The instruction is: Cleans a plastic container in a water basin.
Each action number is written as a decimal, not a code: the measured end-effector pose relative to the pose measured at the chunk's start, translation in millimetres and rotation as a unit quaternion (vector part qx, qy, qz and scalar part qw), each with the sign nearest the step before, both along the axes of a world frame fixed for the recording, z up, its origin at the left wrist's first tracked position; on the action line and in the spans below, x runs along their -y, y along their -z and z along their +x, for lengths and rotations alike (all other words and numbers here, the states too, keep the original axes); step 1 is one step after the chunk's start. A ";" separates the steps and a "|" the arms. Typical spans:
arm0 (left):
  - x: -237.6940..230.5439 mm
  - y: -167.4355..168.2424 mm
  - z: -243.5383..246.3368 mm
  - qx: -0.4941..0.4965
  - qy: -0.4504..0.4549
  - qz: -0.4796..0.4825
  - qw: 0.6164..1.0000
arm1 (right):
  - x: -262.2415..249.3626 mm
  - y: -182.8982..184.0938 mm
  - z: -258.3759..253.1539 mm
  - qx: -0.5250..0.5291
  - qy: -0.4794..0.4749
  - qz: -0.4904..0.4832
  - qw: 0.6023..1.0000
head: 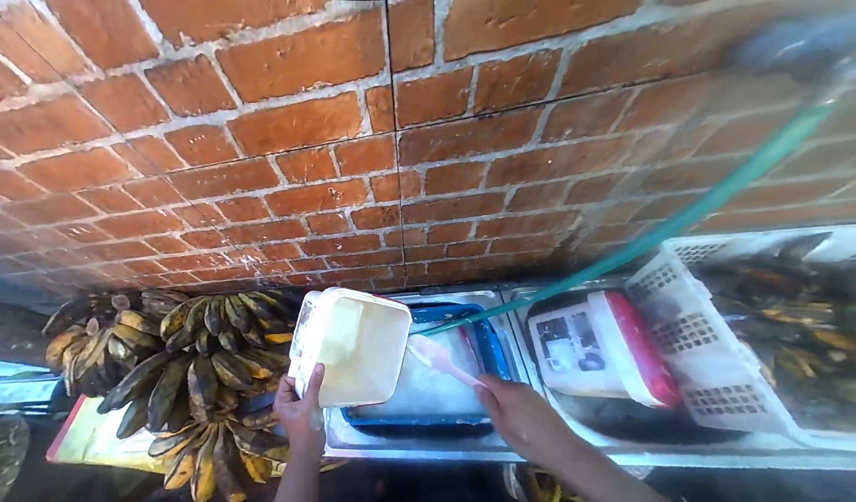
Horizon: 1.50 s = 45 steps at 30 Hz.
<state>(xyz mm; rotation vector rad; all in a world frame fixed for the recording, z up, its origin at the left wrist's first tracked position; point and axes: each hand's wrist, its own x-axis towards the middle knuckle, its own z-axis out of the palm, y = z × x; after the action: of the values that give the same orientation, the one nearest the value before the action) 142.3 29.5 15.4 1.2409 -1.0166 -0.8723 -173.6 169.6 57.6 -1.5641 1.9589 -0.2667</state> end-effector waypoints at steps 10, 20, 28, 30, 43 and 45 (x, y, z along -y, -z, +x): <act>29.6 -23.0 -12.1 -0.092 -0.078 0.095 0.988 | 4.4 -67.5 73.5 -0.102 -0.016 -0.113 0.988; 37.8 -38.6 -37.5 -0.278 0.065 0.139 0.948 | 99.4 -48.2 140.0 -0.061 -0.010 0.191 0.980; 45.9 -48.7 -37.7 -0.338 0.128 0.145 0.921 | 96.2 -37.1 130.0 0.002 0.025 0.194 0.981; 46.3 -54.8 -39.1 -0.326 0.132 0.147 0.924 | 92.5 -28.0 127.7 0.053 0.035 0.178 0.982; 47.1 -56.9 -44.6 -0.325 0.209 0.120 0.915 | 77.5 -40.9 148.8 0.180 0.032 0.056 0.982; 46.5 -57.9 -44.0 -0.322 0.207 0.109 0.917 | 71.9 -45.7 152.5 0.188 0.025 0.054 0.980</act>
<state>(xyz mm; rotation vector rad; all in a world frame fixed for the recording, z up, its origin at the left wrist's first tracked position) 98.2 -17.0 73.3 0.8157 -0.6512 -1.6331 -21.1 97.6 103.3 -1.2886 1.6887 -0.4349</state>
